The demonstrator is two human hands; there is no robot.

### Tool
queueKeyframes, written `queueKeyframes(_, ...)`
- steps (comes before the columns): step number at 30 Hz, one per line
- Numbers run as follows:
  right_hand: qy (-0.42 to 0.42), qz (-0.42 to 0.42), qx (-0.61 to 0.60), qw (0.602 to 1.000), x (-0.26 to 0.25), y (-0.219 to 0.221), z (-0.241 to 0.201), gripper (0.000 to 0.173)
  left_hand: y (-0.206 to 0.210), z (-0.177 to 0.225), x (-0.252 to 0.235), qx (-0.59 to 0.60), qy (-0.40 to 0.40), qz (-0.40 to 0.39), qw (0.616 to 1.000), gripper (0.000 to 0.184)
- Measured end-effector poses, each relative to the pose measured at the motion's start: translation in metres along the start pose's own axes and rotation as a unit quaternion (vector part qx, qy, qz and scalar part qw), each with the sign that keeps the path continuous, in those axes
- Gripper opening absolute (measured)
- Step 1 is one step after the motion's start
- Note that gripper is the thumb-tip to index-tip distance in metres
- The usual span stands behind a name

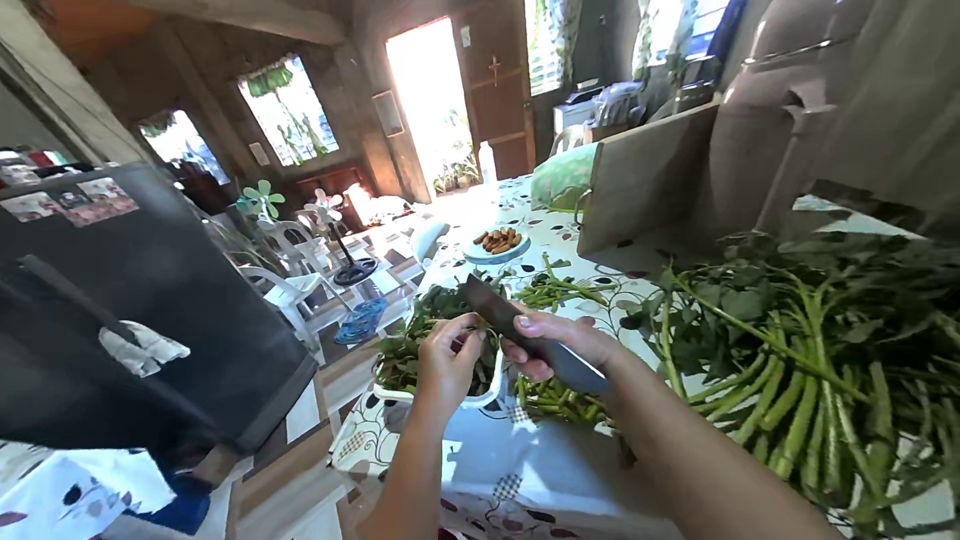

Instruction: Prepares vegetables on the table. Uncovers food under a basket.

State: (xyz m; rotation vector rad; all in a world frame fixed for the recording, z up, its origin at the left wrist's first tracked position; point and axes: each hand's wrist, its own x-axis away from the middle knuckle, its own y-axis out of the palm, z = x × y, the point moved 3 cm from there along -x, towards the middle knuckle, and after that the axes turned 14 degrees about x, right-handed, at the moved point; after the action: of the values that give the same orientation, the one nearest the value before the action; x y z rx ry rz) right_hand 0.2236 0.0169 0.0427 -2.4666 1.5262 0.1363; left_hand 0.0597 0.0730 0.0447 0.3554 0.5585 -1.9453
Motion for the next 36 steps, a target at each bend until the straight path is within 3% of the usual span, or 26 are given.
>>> queueKeyframes(2, -0.001, 0.026, 0.019, 0.999, 0.007, -0.004, -0.004, 0.05, 0.009, 0.001, -0.006, 0.008, 0.009, -0.009, 1.0, 0.019)
queueKeyframes(6, 0.055, 0.142, 0.11, 0.982, 0.025, -0.007, -0.018, 0.076, 0.024, 0.011, -0.014, -0.027, -0.043, -0.058, 0.997, 0.019)
queueKeyframes(9, 0.102, 0.231, 0.212, 0.944, 0.043, 0.0, -0.028, 0.079, 0.032, 0.018, -0.007, -0.056, -0.073, -0.128, 0.987, 0.02)
queueKeyframes(13, 0.158, 0.326, 0.359, 0.86, 0.059, 0.008, -0.014, 0.082, 0.046, 0.023, 0.007, -0.099, -0.09, -0.166, 0.977, 0.018)
queueKeyframes(18, 0.182, 0.431, 0.359, 0.808, 0.069, 0.006, -0.001, 0.077, 0.062, 0.026, 0.027, -0.161, -0.054, -0.158, 0.973, 0.022)
queueKeyframes(20, 0.209, 0.439, 0.276, 0.829, 0.078, -0.006, -0.001, 0.074, 0.063, 0.023, 0.031, -0.163, -0.027, -0.158, 0.974, 0.025)
queueKeyframes(23, 0.203, 0.367, 0.135, 0.898, 0.088, -0.005, -0.002, 0.066, 0.065, 0.012, 0.022, -0.15, -0.038, -0.16, 0.975, 0.025)
queueKeyframes(26, 0.161, 0.253, 0.048, 0.953, 0.094, -0.001, 0.007, 0.08, 0.071, 0.007, 0.013, -0.147, -0.038, -0.156, 0.976, 0.027)
queueKeyframes(31, 0.14, 0.213, 0.015, 0.967, 0.095, -0.001, 0.016, 0.076, 0.078, 0.001, 0.013, -0.12, -0.004, -0.16, 0.98, 0.026)
queueKeyframes(36, 0.136, 0.19, 0.016, 0.972, 0.093, 0.0, 0.02, 0.09, 0.075, -0.003, 0.014, -0.105, 0.019, -0.151, 0.983, 0.026)
